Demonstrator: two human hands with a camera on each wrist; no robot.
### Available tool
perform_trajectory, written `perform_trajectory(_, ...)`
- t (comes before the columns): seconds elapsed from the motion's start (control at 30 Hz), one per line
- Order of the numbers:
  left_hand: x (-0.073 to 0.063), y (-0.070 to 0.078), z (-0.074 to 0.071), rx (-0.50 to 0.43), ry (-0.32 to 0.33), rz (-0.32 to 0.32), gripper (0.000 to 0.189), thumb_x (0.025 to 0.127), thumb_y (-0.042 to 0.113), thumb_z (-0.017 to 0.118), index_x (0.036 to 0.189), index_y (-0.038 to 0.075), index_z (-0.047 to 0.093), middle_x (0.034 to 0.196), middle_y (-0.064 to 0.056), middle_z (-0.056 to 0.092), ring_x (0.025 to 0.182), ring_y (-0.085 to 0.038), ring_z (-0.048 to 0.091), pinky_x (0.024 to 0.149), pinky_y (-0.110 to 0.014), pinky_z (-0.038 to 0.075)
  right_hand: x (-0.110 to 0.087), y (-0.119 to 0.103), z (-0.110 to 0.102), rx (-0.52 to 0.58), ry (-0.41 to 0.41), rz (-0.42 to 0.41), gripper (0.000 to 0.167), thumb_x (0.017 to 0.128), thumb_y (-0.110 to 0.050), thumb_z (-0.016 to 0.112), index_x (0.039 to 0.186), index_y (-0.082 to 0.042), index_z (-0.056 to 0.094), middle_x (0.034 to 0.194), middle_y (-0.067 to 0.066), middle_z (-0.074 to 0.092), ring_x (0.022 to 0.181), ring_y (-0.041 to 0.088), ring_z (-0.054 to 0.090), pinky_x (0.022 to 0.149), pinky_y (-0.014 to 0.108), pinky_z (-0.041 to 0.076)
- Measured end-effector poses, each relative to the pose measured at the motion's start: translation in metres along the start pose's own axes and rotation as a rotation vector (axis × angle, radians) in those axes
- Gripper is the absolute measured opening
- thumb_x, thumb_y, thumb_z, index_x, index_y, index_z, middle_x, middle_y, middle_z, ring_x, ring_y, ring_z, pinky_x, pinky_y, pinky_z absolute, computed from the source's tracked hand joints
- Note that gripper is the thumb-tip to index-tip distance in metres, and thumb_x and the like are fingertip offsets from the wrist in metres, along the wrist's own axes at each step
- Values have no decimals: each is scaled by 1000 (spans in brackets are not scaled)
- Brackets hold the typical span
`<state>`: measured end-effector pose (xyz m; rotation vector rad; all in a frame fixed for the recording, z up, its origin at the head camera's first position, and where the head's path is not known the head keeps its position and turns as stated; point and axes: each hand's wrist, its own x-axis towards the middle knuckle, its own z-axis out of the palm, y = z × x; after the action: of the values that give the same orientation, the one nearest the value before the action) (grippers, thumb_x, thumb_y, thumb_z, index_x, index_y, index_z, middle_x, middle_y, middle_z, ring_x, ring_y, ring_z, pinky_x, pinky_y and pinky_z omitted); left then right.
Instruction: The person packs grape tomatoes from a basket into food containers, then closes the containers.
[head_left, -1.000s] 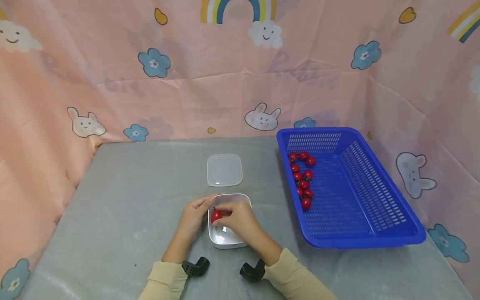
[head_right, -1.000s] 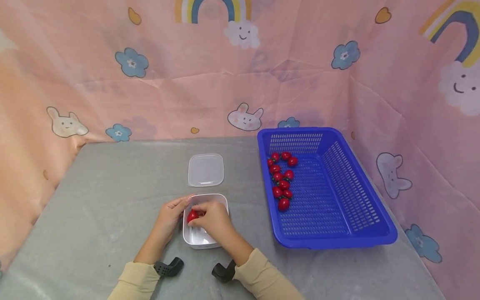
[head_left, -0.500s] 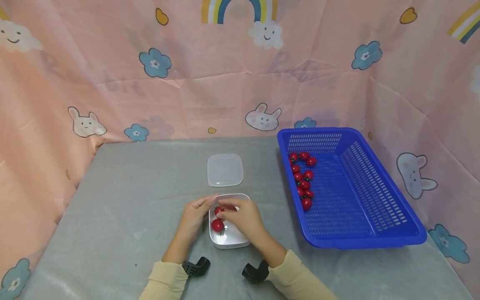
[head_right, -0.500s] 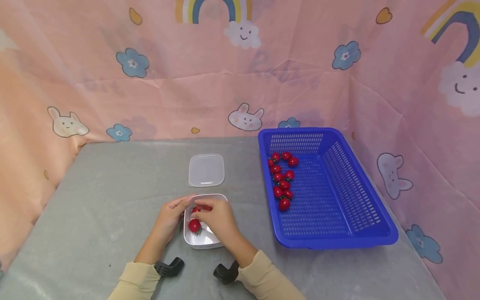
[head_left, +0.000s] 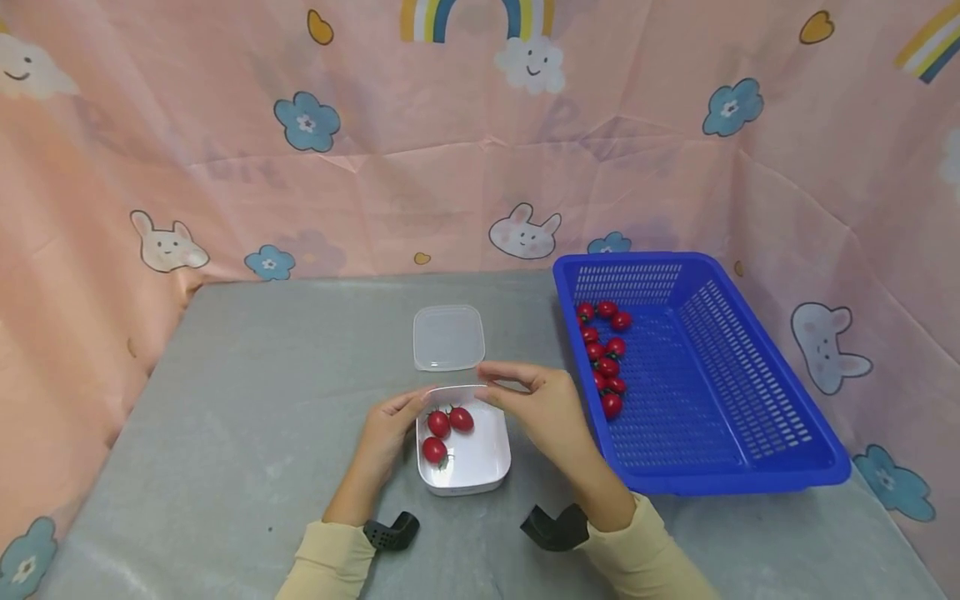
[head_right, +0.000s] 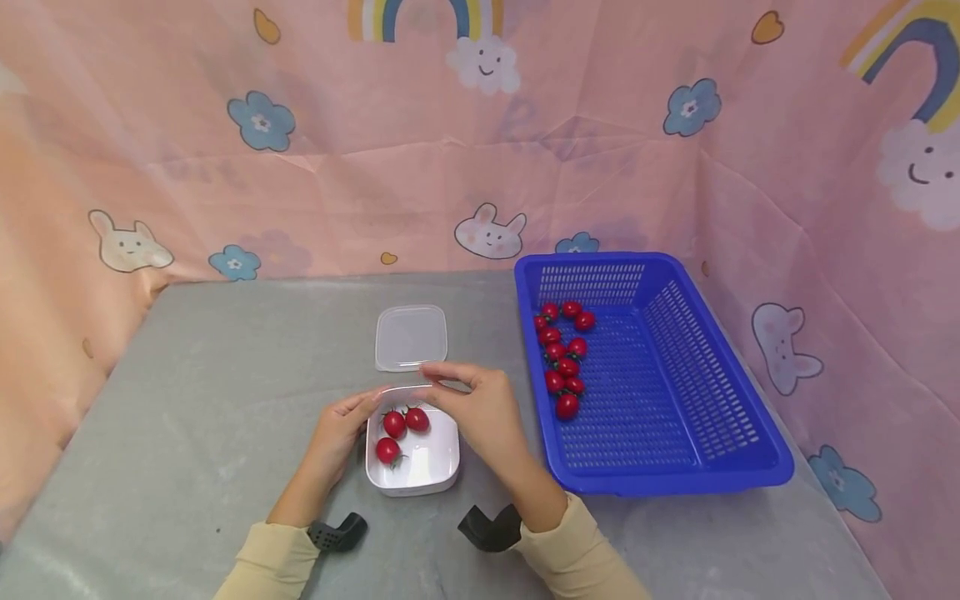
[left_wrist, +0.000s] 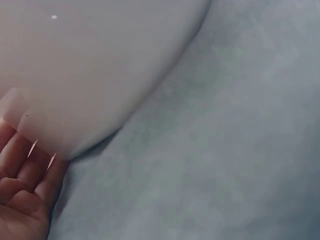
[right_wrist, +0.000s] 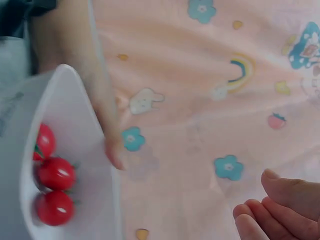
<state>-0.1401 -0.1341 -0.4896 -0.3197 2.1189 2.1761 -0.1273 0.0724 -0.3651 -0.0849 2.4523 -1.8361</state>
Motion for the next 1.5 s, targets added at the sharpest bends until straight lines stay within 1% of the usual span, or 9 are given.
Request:
perform_trajectory(0.2, 0, -1, 0, 18, 1, 5, 33, 95, 20, 66, 119, -2, 70, 123, -15, 70, 113, -10, 64, 107, -39, 48, 0, -11, -21, -27, 8, -3, 33, 82, -14, 81, 113, -7, 76, 112, 10, 76, 112, 23, 69, 94, 37, 56)
perform_trajectory(0.37, 0, -2, 1, 18, -4, 15, 34, 96, 21, 66, 120, -2, 70, 123, -14, 71, 111, -7, 65, 103, -32, 49, 3, -22, -41, -42, 27, -10, 35, 83, -17, 81, 116, -10, 75, 113, 8, 75, 114, 18, 68, 98, 36, 54)
perform_trajectory(0.53, 0, -3, 0, 15, -5, 11, 34, 96, 20, 65, 120, -3, 69, 124, -15, 70, 109, -4, 64, 105, -34, 49, 7, -32, -64, -83, 59, -2, 38, 83, -29, 81, 118, -15, 75, 114, 1, 76, 118, 8, 63, 97, 26, 51)
perform_trajectory(0.57, 0, -3, 0, 18, -4, 8, 34, 96, 20, 65, 120, -2, 69, 124, -15, 70, 109, -4, 64, 106, -36, 48, 8, -33, -69, -100, 62, 7, 40, 82, -34, 81, 118, -17, 75, 114, -2, 76, 116, 7, 64, 87, 23, 52)
perform_trajectory(0.67, 0, -3, 0, 20, 1, 6, 34, 95, 21, 66, 120, -3, 70, 123, -14, 71, 108, -3, 64, 108, -42, 46, 12, -35, -79, -132, 75, 17, 41, 81, -40, 81, 117, -20, 75, 111, -7, 76, 109, 3, 64, 78, 18, 52)
perform_trajectory(0.93, 0, -2, 1, 21, 4, -3, 33, 96, 21, 65, 120, -1, 70, 123, -12, 71, 110, -6, 64, 108, -42, 47, 25, -36, -101, -102, 96, 4, 47, 83, -40, 80, 120, -12, 73, 100, -18, 76, 96, -4, 69, 83, 13, 54)
perform_trajectory(1.1, 0, -3, 0, 19, 4, -1, 33, 95, 21, 65, 120, -1, 70, 123, -13, 71, 109, -4, 64, 108, -43, 47, 30, -35, -112, -157, 100, 35, 47, 85, -44, 76, 122, -16, 72, 100, -20, 75, 98, -4, 68, 92, 19, 53)
perform_trajectory(1.33, 0, -3, 0, 26, 5, -3, 33, 95, 22, 66, 119, 0, 71, 122, -12, 71, 119, -17, 64, 109, -44, 46, 41, -27, -123, -177, 105, 54, 49, 85, -46, 76, 122, -14, 72, 94, -24, 74, 107, -1, 63, 108, 40, 46)
perform_trajectory(1.5, 0, -2, 0, 29, 2, -1, 34, 96, 22, 65, 120, -1, 70, 125, -14, 70, 122, -21, 63, 109, -45, 46, 53, -17, -134, -195, 148, 66, 53, 86, -47, 74, 126, -12, 70, 93, -29, 70, 112, 4, 61, 107, 41, 48)
